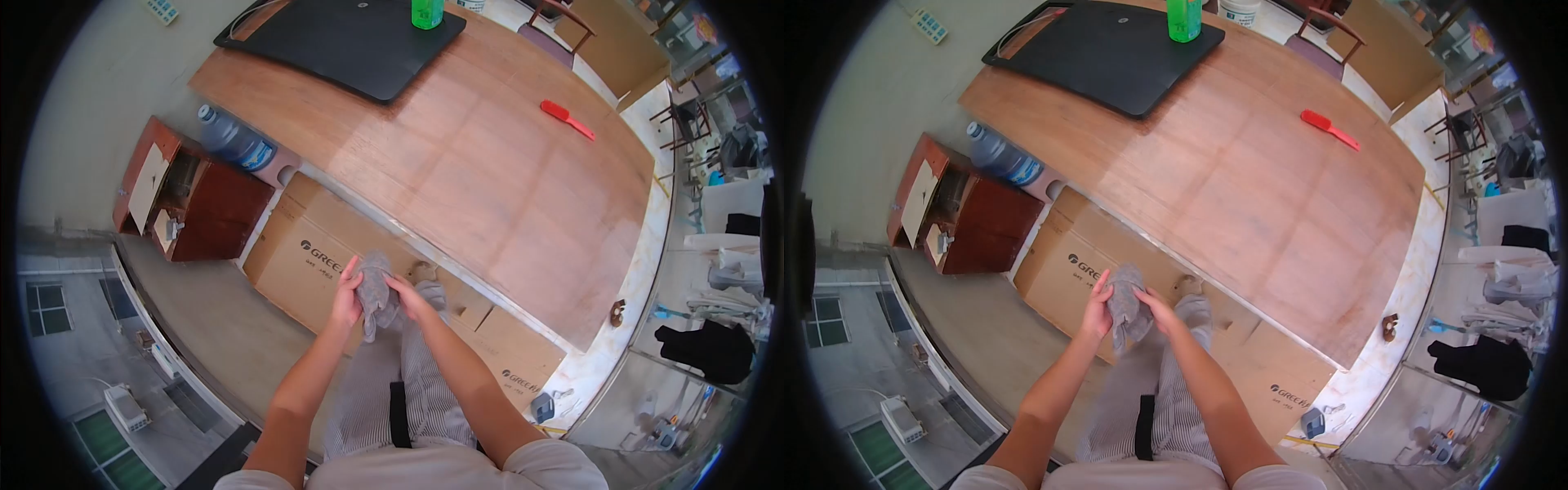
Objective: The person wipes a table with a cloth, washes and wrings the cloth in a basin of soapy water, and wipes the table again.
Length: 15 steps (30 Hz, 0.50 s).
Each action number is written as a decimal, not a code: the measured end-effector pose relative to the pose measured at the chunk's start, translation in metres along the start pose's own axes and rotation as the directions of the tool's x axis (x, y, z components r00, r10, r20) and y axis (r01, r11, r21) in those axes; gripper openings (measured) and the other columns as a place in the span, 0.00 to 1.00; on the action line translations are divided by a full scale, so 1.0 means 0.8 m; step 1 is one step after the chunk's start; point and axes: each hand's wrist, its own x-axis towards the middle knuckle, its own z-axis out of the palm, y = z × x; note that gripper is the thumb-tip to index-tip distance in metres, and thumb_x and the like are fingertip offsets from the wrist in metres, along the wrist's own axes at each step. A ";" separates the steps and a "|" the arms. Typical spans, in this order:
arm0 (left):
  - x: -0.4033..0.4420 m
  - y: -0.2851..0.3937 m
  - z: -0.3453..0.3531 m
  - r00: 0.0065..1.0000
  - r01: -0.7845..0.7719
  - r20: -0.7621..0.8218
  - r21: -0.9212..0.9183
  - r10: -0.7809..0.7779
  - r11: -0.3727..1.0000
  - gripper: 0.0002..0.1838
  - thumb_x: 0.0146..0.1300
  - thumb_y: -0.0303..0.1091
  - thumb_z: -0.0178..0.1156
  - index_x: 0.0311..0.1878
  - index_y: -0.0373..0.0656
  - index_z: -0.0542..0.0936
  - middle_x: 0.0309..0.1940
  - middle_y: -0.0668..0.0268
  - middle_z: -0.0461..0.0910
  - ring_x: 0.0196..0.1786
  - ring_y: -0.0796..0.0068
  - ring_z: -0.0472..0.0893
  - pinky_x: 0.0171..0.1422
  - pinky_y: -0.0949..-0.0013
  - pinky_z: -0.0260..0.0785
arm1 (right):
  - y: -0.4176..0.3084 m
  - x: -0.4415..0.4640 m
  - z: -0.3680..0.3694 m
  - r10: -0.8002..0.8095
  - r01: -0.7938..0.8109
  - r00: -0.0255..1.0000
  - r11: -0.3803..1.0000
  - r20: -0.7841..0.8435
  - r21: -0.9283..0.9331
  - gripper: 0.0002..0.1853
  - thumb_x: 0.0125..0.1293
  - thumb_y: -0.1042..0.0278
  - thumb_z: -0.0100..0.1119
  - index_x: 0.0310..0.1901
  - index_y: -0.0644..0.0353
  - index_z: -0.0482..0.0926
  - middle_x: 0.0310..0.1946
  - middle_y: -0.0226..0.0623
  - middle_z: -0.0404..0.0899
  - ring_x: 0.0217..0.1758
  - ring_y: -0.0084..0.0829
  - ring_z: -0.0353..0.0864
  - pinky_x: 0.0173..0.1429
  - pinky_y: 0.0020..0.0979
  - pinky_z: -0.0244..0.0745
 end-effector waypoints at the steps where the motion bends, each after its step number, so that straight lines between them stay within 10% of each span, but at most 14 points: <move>1: 0.011 0.012 0.002 1.000 -0.011 -0.003 -0.017 0.011 1.000 0.31 0.68 0.24 0.51 0.74 0.49 0.59 0.65 0.56 0.69 0.66 0.61 0.71 0.70 0.57 0.64 | -0.005 0.029 -0.005 0.041 -0.041 0.999 0.999 0.030 -0.004 0.30 0.61 0.62 0.67 0.62 0.65 0.69 0.60 0.41 0.73 0.62 0.33 0.73 0.64 0.33 0.68; 15: 0.116 0.043 0.013 0.989 -0.051 0.143 0.085 0.039 0.995 0.34 0.66 0.23 0.53 0.73 0.53 0.55 0.65 0.56 0.68 0.67 0.61 0.70 0.71 0.55 0.62 | -0.029 0.124 -0.006 -0.239 0.155 0.967 0.827 0.089 0.541 0.26 0.60 0.81 0.57 0.62 0.64 0.68 0.57 0.44 0.76 0.63 0.42 0.74 0.69 0.44 0.67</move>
